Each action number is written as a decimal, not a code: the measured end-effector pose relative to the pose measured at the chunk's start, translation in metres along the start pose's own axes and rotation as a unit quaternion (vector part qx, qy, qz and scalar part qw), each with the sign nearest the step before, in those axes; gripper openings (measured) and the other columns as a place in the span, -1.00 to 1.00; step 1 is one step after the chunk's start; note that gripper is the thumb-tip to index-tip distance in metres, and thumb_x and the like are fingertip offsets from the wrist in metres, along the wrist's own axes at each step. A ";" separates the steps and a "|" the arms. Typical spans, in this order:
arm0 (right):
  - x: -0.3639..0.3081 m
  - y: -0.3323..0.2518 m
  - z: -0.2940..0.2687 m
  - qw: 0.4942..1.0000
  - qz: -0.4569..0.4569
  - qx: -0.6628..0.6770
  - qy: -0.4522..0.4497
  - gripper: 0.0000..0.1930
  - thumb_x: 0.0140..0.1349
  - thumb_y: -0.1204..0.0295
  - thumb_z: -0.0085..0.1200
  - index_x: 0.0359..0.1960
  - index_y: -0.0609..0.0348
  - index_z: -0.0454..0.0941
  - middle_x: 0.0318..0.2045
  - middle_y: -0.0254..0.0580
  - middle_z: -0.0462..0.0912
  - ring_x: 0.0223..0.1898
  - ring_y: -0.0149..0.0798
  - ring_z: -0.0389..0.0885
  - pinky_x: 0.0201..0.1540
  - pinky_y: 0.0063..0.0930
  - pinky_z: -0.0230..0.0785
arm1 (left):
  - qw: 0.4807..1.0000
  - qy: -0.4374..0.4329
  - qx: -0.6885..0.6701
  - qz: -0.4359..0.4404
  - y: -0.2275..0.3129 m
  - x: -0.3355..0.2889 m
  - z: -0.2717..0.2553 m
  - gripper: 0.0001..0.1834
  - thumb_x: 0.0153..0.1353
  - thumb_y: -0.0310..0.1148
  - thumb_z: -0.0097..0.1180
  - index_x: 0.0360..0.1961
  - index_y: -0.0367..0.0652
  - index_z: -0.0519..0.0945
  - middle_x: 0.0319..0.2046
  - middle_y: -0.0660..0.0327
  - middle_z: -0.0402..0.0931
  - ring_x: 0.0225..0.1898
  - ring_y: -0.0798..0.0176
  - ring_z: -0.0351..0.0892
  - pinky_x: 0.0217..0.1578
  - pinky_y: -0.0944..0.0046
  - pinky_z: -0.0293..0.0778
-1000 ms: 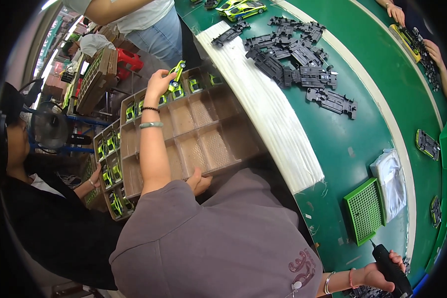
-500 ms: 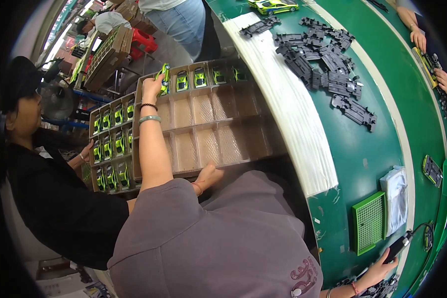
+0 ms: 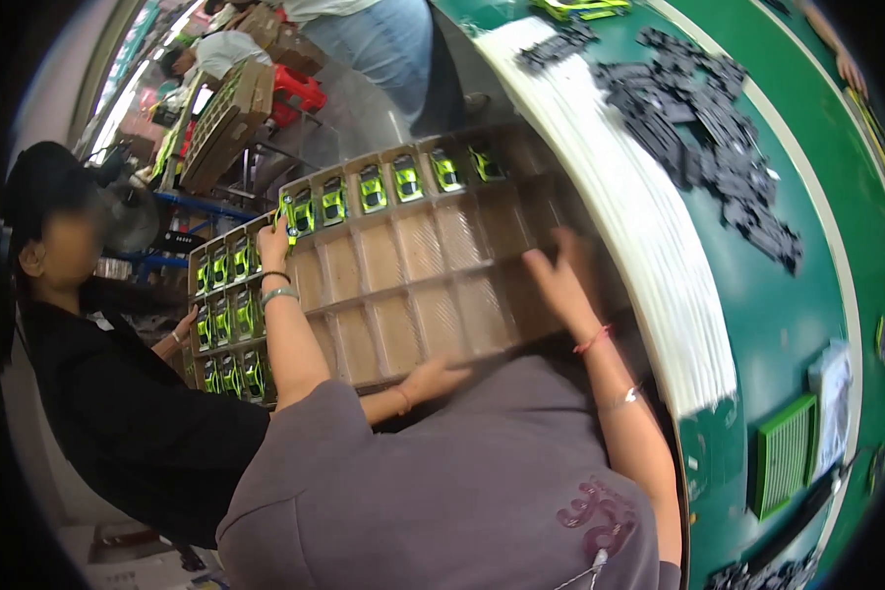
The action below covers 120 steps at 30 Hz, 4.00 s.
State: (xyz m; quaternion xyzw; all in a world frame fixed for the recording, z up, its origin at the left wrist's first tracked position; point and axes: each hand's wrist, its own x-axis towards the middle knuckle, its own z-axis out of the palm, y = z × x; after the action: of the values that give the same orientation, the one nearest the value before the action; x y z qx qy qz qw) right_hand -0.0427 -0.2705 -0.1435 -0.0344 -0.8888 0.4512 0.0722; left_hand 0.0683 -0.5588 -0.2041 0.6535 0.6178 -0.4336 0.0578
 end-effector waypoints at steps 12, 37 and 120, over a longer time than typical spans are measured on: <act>-0.001 0.260 0.050 0.929 0.363 -0.045 -0.063 -0.19 0.04 -0.06 0.11 0.08 0.49 0.28 0.12 0.24 0.31 0.23 -0.01 0.19 0.22 -0.29 0.05 | 0.089 -0.293 0.617 0.725 -0.167 -0.235 0.183 -0.57 0.19 -0.01 -0.09 -0.33 -0.22 0.47 -0.54 0.28 0.39 -0.63 0.31 0.28 -0.64 0.22 0.27; 0.001 0.275 0.059 0.971 0.202 -0.086 0.099 -0.53 0.10 0.13 0.13 -0.64 0.39 0.45 -0.72 -0.17 0.43 -0.61 -0.38 0.35 -0.52 -0.32 0.24 | -0.351 -0.194 0.293 0.868 -0.244 -0.233 0.104 -0.35 0.15 0.05 -0.13 -0.45 -0.52 0.54 -0.50 -0.12 0.52 -0.35 0.06 0.52 -0.30 0.08 0.36; 0.004 0.087 0.046 0.993 0.027 -0.044 -0.106 -0.66 0.09 0.23 0.09 -0.54 0.36 0.50 -0.54 0.25 0.48 -0.44 0.21 0.46 -0.50 -0.19 0.29 | 0.126 -0.089 0.558 0.816 0.049 -0.338 0.237 -0.01 -0.01 0.42 -0.13 0.00 -0.45 0.42 -0.05 0.04 0.46 -0.03 0.11 0.45 -0.04 0.15 0.34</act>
State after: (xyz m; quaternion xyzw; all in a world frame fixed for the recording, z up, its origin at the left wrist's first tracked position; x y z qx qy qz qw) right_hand -0.0548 -0.2558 -0.2400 -0.0130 -0.9092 0.4146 -0.0364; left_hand 0.0402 -0.9709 -0.1568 0.5799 -0.7021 -0.4102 0.0513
